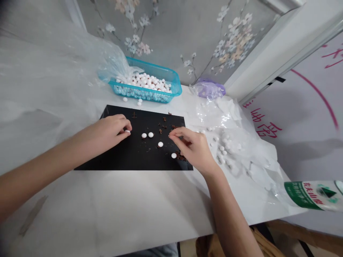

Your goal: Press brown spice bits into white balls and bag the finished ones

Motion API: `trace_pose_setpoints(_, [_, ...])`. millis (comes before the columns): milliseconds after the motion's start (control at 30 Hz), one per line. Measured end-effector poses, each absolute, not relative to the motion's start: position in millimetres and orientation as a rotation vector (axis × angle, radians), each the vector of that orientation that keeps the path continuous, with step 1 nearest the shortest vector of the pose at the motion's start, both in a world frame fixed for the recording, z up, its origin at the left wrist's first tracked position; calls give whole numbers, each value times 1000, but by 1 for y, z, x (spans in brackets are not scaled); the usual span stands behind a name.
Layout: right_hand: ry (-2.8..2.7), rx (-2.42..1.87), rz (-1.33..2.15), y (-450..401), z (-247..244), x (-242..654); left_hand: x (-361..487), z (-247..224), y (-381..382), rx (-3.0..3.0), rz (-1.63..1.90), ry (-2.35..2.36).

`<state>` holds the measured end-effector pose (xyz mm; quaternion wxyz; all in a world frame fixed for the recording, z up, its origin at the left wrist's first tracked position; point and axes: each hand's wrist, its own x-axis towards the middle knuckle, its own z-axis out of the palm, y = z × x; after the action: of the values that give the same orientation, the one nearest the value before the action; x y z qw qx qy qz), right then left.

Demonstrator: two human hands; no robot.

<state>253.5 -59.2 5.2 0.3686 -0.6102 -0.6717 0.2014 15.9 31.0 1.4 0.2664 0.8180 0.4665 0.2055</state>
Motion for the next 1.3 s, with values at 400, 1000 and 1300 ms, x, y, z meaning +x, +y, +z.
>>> trace_pose_setpoints(400, [-1411,-1312,876,-65,4,228,55,-19,-18,872,726,743])
trace_pose_setpoints(1000, [-1460,-1276,1078,-69,7,220,52,-21,-17,825,686,714])
trace_pose_setpoints(1300, [-1377,-1241,1107,-67,3,218,52,-22,-16,839,683,684])
